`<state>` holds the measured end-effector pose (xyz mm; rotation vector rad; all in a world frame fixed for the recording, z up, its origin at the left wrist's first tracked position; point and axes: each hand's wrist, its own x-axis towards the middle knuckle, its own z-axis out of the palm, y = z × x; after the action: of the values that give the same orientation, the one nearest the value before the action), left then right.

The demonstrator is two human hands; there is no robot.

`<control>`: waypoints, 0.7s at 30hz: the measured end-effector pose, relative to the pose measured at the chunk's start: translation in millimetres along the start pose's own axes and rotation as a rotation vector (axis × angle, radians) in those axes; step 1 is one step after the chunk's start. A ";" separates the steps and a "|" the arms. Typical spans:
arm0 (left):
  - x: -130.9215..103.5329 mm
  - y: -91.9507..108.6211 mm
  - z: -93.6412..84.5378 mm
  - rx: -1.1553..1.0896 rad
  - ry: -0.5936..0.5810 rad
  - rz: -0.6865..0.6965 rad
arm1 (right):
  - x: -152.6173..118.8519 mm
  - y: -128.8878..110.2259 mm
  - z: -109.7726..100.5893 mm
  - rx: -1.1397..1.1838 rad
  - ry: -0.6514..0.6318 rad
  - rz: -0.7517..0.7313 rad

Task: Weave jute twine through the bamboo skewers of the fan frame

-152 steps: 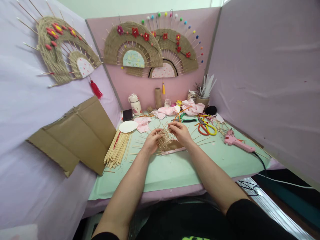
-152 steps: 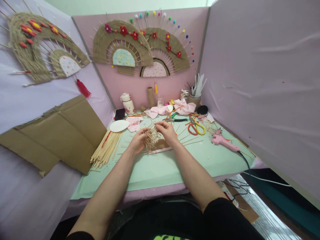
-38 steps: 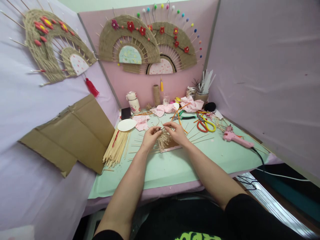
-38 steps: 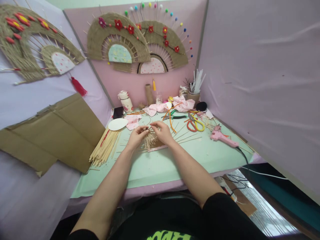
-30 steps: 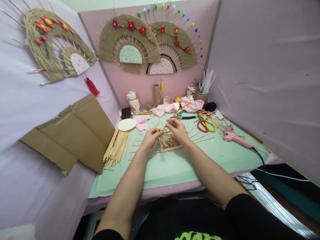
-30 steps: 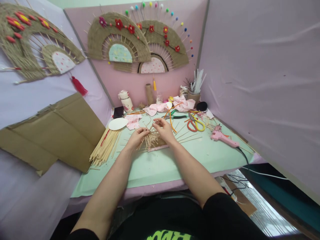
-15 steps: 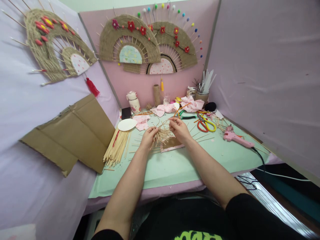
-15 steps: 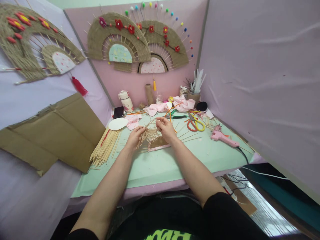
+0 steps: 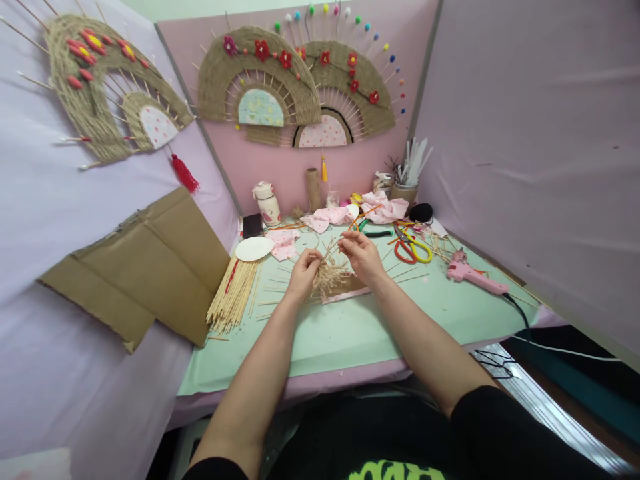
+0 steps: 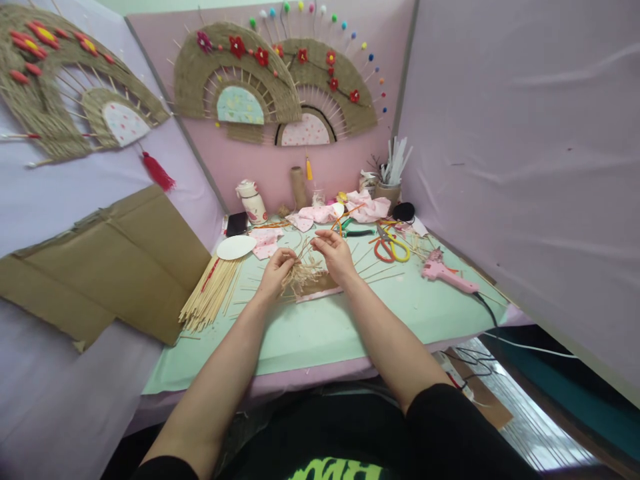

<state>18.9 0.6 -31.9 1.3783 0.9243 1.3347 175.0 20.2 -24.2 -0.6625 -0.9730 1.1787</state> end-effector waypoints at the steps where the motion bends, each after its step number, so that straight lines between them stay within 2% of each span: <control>1: 0.1 -0.2 0.0 0.027 0.000 0.006 | -0.4 -0.6 0.2 0.002 -0.003 -0.001; 7: -0.2 2.7 2.7 0.101 0.038 -0.078 | -2.5 -4.5 1.4 0.074 -0.012 0.033; 14: -2.2 0.7 2.7 0.250 0.007 -0.038 | -2.6 -6.7 3.1 0.113 0.012 0.025; 18: -0.3 -2.8 0.8 0.215 0.055 -0.029 | 1.7 -2.8 -1.1 0.096 0.177 0.031; 21: 0.9 -3.8 0.0 0.230 0.078 -0.008 | 4.1 0.8 -5.1 -0.100 0.266 -0.014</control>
<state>19.4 2.5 -35.4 1.5023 1.1640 1.3152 179.6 24.7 -26.0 -0.8674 -0.8137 1.0044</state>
